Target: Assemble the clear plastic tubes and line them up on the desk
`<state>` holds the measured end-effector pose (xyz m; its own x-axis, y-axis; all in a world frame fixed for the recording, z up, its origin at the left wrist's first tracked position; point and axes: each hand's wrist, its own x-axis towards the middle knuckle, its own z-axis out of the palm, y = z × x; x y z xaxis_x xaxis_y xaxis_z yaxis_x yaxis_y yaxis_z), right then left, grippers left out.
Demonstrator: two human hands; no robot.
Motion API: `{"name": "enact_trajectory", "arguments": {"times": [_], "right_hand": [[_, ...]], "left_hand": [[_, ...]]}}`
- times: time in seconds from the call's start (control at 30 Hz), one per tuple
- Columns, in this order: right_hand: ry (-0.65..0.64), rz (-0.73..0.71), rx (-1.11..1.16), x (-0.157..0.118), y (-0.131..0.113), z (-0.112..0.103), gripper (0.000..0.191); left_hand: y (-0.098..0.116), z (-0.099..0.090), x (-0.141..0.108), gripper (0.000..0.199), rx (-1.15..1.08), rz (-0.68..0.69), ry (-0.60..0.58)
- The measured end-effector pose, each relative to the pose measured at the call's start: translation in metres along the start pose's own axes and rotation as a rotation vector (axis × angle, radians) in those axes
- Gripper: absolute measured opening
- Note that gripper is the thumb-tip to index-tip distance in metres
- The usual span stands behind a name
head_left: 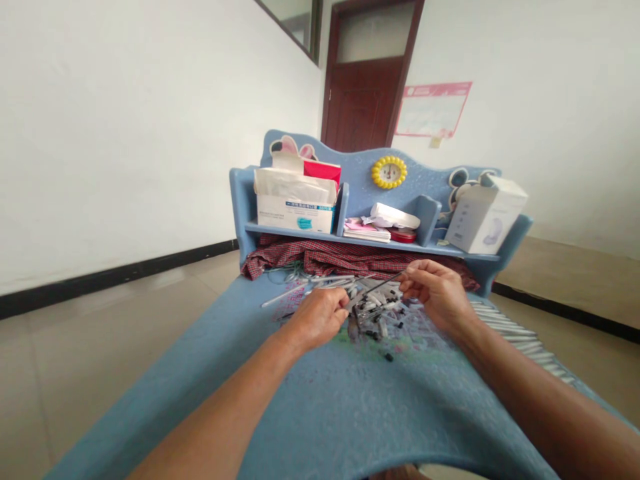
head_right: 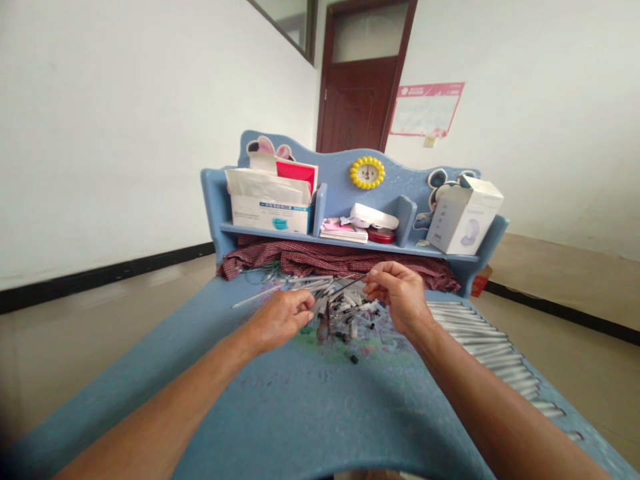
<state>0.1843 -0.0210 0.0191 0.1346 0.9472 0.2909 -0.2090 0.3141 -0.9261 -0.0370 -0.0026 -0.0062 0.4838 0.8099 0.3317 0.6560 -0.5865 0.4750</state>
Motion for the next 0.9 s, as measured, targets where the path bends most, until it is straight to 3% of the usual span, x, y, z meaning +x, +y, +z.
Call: {"name": "enact_trajectory", "arguments": {"times": [0.23,0.47,0.67,0.83,0.9], "right_hand": [[-0.188,0.080,-0.011,0.004,0.006,0.012,0.017],[-0.671,0.170,-0.356,0.029,-0.017,0.021,0.034],[-0.578,-0.017,-0.476,0.055,-0.031,0.026,0.032],[-0.826,0.113,-0.619,0.053,-0.013,0.023,0.021],[-0.856,0.127,-0.674,0.054,-0.010,0.018,0.016]], "left_hand": [[0.009,-0.003,0.001,0.004,-0.189,-0.018,-0.012],[0.011,-0.004,0.002,0.007,-0.370,-0.066,-0.006],[0.021,-0.008,0.001,0.007,-0.495,-0.153,0.060],[0.016,-0.002,0.002,0.008,-0.467,-0.174,0.106],[0.013,0.002,0.002,0.009,-0.445,-0.183,0.120]]}}
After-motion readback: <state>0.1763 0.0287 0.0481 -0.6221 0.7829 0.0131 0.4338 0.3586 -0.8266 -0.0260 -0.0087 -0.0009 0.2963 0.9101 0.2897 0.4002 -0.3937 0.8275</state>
